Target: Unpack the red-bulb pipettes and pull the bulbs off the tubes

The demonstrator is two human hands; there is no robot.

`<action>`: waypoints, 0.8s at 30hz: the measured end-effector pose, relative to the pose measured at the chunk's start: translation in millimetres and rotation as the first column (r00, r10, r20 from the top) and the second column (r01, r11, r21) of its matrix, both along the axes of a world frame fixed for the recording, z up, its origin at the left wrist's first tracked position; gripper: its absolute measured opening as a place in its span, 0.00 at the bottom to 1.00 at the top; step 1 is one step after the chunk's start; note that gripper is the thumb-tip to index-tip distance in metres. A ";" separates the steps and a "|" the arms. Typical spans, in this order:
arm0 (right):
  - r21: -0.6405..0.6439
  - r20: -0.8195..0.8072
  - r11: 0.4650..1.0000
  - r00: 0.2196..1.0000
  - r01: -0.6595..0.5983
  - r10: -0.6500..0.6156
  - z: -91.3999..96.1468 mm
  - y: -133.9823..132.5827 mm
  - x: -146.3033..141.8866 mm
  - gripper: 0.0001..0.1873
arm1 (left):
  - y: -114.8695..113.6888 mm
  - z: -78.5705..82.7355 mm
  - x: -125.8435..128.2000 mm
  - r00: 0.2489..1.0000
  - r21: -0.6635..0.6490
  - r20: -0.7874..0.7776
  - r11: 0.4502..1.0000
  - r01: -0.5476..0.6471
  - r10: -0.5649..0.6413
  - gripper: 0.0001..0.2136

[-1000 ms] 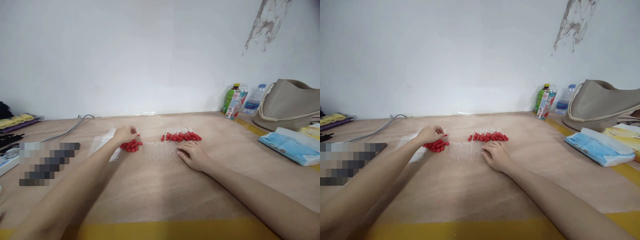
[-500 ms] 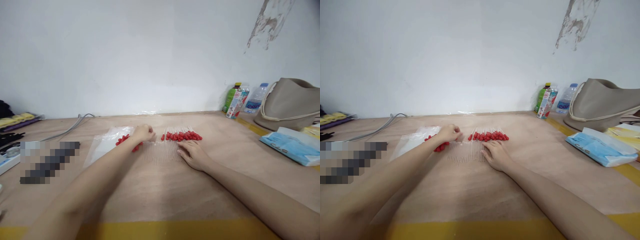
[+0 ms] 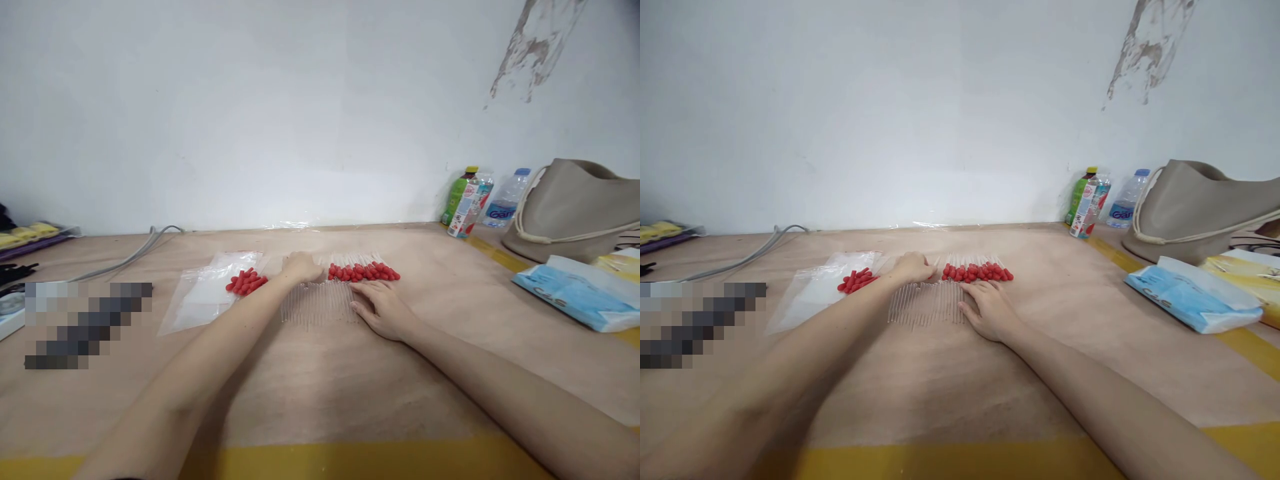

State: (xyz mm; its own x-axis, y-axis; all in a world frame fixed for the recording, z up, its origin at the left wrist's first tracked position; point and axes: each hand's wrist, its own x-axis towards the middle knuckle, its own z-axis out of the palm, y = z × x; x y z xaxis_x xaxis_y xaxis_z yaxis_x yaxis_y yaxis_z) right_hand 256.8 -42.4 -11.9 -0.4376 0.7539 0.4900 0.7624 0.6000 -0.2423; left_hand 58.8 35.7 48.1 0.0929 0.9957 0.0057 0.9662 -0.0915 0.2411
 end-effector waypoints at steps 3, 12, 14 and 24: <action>0.009 -0.004 1.000 1.000 0.000 0.000 -0.1 0.2 -0.1 0.18 | -1.4 12.5 -14.7 0.996 -0.030 -0.039 0.996 -0.081 0.080 0.11; 0.059 -0.093 0.997 0.995 0.040 -0.035 -3.2 2.5 -0.1 0.16 | -26.8 19.3 -57.1 0.998 0.146 0.057 0.989 -0.038 0.030 0.13; 0.113 -0.162 0.991 0.985 0.073 -0.054 -2.4 2.2 -0.2 0.17 | -44.2 4.3 -57.6 0.980 0.352 0.074 0.924 0.146 -0.183 0.11; 0.316 -0.032 0.938 0.987 -0.141 0.159 4.1 -6.0 -13.0 0.23 | -92.2 -41.5 -55.7 0.869 0.595 -0.124 0.665 0.451 -0.478 0.07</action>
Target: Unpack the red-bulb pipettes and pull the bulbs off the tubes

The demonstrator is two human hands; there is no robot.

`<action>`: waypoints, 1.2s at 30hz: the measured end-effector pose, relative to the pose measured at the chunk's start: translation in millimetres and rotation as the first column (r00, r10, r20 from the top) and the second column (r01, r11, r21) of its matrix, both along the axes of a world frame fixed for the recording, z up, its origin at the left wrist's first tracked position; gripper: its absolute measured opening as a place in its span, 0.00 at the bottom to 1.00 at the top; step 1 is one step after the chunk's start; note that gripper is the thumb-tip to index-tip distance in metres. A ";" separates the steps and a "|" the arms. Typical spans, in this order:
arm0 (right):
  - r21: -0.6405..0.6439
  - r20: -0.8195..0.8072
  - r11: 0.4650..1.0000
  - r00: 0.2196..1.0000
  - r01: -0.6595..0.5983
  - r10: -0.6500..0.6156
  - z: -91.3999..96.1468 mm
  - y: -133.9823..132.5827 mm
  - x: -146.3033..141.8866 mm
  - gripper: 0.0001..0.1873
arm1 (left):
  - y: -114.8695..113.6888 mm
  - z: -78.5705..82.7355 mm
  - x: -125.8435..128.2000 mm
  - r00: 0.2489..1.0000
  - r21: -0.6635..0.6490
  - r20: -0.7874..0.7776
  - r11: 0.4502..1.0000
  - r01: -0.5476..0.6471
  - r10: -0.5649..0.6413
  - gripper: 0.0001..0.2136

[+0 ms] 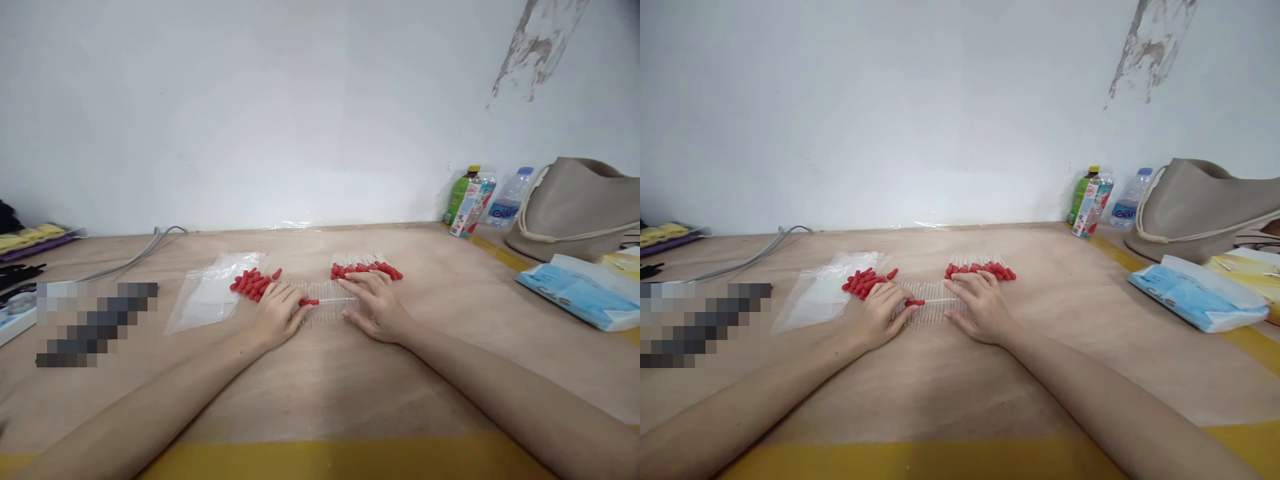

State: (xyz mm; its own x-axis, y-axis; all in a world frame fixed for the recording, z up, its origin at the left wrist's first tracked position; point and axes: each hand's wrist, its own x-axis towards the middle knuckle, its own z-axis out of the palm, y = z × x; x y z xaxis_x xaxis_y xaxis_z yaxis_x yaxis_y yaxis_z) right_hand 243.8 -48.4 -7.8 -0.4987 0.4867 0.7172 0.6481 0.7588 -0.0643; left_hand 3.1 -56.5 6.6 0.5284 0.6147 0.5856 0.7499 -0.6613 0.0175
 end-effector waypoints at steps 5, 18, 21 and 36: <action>0.016 0.025 0.999 0.999 -0.039 0.038 -0.7 -0.7 -11.6 0.11 | 2.3 -2.8 4.0 0.999 0.058 0.021 0.997 0.043 -0.045 0.07; 0.131 -0.035 0.985 0.993 -0.109 0.115 -6.2 1.9 -18.9 0.09 | 4.8 -6.9 14.5 0.971 0.150 0.018 0.961 0.233 -0.238 0.05; 0.138 -0.037 0.978 0.986 -0.158 0.165 -8.4 3.5 -21.8 0.08 | 3.6 -6.8 15.3 0.971 0.132 -0.001 0.963 0.236 -0.238 0.05; 0.204 0.021 0.928 0.949 -0.311 0.314 -6.2 -1.6 -20.3 0.06 | -7.6 -1.9 12.8 0.961 0.024 -0.056 0.962 0.273 -0.271 0.07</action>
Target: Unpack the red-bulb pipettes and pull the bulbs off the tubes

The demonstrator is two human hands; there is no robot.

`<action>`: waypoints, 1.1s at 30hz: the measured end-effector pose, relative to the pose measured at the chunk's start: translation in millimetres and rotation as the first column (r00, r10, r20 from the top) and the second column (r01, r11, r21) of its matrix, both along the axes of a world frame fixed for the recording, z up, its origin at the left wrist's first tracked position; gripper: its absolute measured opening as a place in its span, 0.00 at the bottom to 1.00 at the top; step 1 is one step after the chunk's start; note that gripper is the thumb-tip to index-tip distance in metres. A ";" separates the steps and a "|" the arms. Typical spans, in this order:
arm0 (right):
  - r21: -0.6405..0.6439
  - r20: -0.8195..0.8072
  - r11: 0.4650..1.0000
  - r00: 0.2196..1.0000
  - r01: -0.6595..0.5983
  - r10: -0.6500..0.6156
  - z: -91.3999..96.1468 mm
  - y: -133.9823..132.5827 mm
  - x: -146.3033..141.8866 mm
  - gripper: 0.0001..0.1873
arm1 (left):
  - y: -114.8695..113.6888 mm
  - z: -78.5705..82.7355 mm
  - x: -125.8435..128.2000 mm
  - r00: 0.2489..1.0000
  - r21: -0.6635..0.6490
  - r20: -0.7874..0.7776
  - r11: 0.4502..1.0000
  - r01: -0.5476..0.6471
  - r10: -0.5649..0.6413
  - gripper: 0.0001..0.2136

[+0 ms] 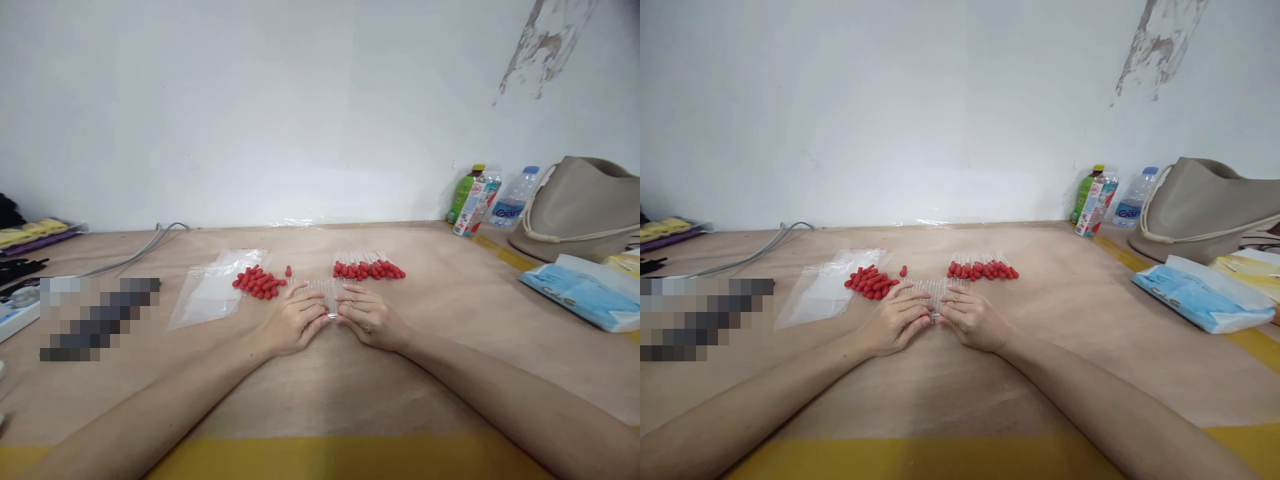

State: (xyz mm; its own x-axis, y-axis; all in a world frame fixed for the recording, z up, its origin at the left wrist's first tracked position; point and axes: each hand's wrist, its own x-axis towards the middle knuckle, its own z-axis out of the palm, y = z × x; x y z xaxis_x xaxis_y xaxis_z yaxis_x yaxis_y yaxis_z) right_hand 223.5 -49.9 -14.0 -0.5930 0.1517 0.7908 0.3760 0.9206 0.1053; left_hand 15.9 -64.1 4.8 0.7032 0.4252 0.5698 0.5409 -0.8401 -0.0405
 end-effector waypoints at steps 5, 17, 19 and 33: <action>0.032 -0.005 0.999 1.000 0.002 -0.002 2.2 -2.3 1.8 0.06 | -0.8 2.9 0.5 1.000 -0.071 -0.026 0.998 -0.002 0.000 0.08; 0.121 0.003 0.993 1.000 -0.018 0.018 1.0 -4.9 8.7 0.05 | -4.3 3.9 -1.0 0.999 -0.074 -0.043 0.997 -0.003 -0.001 0.09; 0.121 0.007 0.992 1.000 -0.020 0.019 1.5 -4.6 15.0 0.07 | -3.2 2.5 -5.4 0.999 -0.068 -0.032 0.998 -0.004 0.001 0.09; -0.233 -0.002 0.795 0.817 0.561 -0.577 2.9 3.6 41.7 0.11 | 36.3 33.9 -42.6 0.850 -0.272 0.278 0.885 -0.378 0.448 0.12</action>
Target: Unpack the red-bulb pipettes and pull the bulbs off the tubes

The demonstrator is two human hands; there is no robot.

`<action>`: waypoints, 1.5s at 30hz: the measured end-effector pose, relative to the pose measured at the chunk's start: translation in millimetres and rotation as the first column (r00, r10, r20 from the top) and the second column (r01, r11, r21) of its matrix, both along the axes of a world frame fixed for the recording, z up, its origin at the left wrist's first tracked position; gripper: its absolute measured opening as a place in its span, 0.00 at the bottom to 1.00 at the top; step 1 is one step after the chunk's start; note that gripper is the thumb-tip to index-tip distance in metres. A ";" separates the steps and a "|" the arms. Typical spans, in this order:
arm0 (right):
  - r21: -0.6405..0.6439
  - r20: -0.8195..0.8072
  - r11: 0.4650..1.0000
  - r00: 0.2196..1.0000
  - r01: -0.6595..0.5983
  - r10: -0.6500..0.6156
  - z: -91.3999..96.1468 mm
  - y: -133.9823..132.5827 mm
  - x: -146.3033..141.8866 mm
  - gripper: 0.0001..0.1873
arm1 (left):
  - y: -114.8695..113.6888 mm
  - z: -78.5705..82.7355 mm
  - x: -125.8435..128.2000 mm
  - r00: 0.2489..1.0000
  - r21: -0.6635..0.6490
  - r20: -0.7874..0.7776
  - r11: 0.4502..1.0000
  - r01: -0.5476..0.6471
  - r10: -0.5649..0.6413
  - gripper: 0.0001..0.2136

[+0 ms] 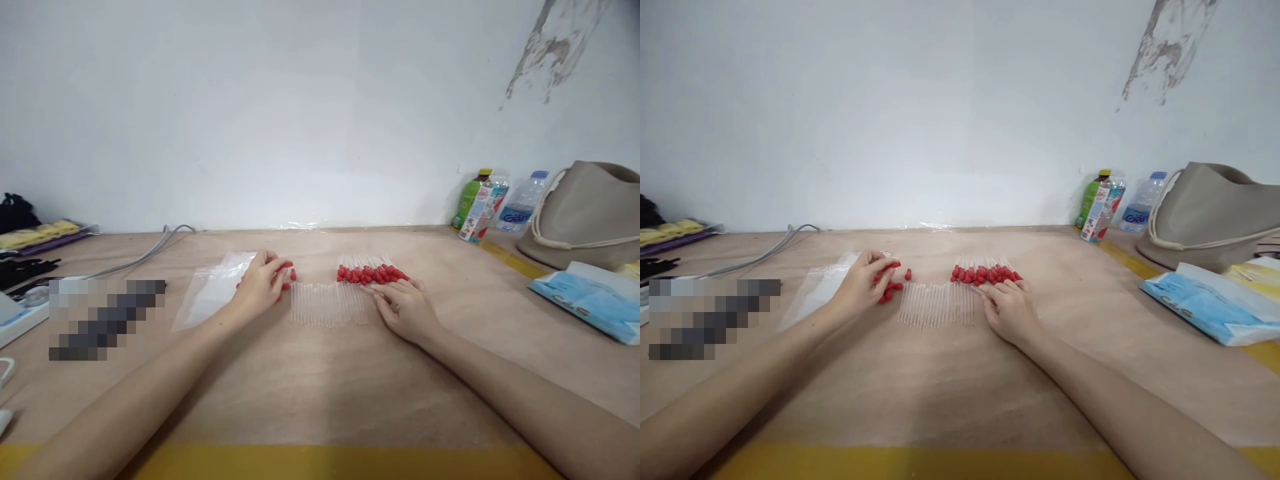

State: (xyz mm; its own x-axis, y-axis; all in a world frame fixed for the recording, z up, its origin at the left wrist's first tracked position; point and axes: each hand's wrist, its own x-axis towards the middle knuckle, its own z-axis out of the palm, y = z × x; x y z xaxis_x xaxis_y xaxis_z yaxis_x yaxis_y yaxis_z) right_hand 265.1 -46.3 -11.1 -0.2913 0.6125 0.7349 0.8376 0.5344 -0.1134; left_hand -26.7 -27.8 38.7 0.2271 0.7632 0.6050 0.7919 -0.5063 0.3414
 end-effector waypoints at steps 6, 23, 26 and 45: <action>-0.094 0.020 0.984 0.988 0.153 -0.151 -4.0 1.9 -2.9 0.11 | 40.9 28.8 -2.2 0.877 -0.254 -0.409 0.891 -0.376 0.253 0.16; -0.149 0.102 0.987 0.994 0.063 -0.049 -4.2 1.0 -15.5 0.12 | 75.3 19.2 7.5 0.844 -0.280 -0.453 0.853 -0.440 0.286 0.11; -0.187 0.109 0.982 0.994 0.041 -0.021 -3.7 -0.7 -16.2 0.13 | 72.2 18.4 27.6 0.878 -0.222 -0.422 0.914 -0.340 0.224 0.11; -0.238 -0.094 0.971 0.994 0.025 -0.049 -7.4 8.5 -11.9 0.15 | 61.4 -6.2 135.8 0.941 -0.107 -0.309 0.988 0.109 -0.137 0.08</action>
State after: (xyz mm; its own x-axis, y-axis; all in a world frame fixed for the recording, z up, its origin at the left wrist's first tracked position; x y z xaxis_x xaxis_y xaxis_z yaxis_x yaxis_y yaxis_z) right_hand 253.2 -37.8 -18.5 -0.1988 0.7809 0.5921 0.8345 0.4517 -0.3156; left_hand 109.1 33.6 32.5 0.4908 0.7638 0.4193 0.7994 -0.5861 0.1320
